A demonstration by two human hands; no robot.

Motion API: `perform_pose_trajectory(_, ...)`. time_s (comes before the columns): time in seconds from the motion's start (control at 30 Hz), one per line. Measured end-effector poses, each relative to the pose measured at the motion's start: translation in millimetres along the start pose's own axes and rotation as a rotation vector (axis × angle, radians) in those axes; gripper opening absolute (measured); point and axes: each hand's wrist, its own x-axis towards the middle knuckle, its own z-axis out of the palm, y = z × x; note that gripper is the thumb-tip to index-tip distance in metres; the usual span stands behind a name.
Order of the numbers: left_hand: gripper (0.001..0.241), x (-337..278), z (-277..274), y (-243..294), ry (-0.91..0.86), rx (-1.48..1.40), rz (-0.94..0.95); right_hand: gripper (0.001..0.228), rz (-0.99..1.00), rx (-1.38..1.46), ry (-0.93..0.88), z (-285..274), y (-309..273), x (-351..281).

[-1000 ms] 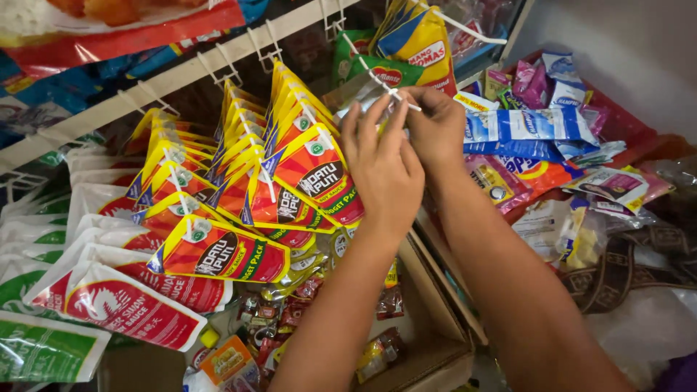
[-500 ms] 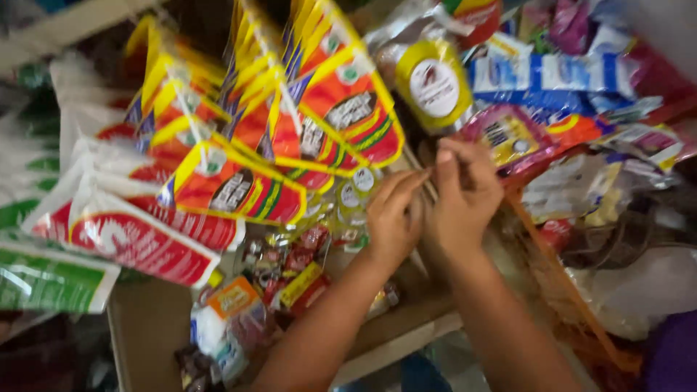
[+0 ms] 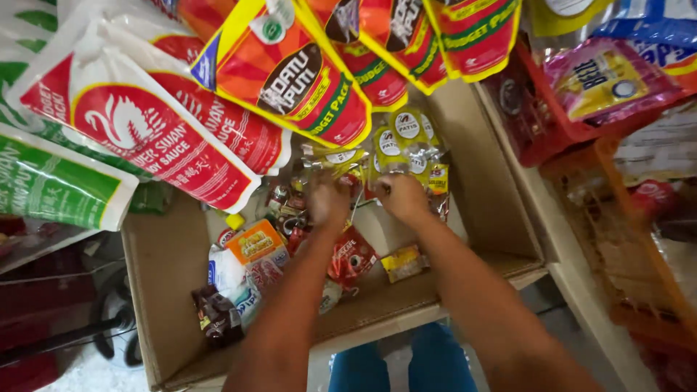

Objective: Organizing and hanging various small packaged goods from a storage box onto display racks in a store.

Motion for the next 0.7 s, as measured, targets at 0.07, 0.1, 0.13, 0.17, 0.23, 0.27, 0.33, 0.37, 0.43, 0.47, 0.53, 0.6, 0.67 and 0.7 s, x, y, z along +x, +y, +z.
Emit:
perform_pose_trajectory(0.07,0.046,14,-2,-12,0.062,0.292,-0.066,0.017,0.072,-0.097,-0.101,5,7,-1)
perform_pose_trajectory(0.1,0.046,23,-2,-21,0.057,0.288,-0.064,0.017,0.077,-0.1,-0.099,5,7,-2)
perform_pose_trajectory(0.13,0.056,32,-1,-28,0.075,0.277,-0.044,0.018,0.086,-0.093,-0.113,4,6,-4)
perform_pose_trajectory(0.17,0.065,45,0,-33,0.098,0.263,-0.02,0.019,0.091,-0.088,-0.122,1,6,-1)
perform_pose_trajectory(0.23,0.066,64,23,-64,0.131,0.319,0.086,0.02,0.107,-0.106,-0.13,-6,-2,2)
perform_pose_trajectory(0.27,0.067,72,33,-80,0.163,0.382,0.186,0.021,0.123,-0.117,-0.147,-9,-6,2)
perform_pose_trajectory(0.33,0.067,72,37,-79,0.114,0.334,0.177,0.022,0.135,-0.138,-0.161,-7,-2,0)
perform_pose_trajectory(0.37,0.067,74,38,-77,0.077,0.289,0.164,0.023,0.134,-0.16,-0.176,-7,-1,0)
perform_pose_trajectory(0.43,0.066,68,34,-69,0.059,0.275,0.137,0.023,0.122,-0.136,-0.174,-3,9,1)
perform_pose_trajectory(0.47,0.065,66,30,-64,0.043,0.265,0.106,0.024,0.107,-0.11,-0.175,-1,12,3)
perform_pose_trajectory(0.53,0.063,54,21,-52,0.079,0.296,0.183,0.024,0.108,-0.058,-0.179,5,21,3)
perform_pose_trajectory(0.6,0.061,42,15,-46,0.113,0.329,0.265,0.024,0.111,-0.004,-0.179,9,27,1)
perform_pose_trajectory(0.67,0.022,35,14,-43,0.072,0.264,0.418,0.028,0.156,0.052,-0.178,9,30,0)
perform_pose_trajectory(0.7,0.022,29,14,-43,0.08,0.267,0.421,0.028,0.148,0.053,-0.175,14,37,-1)
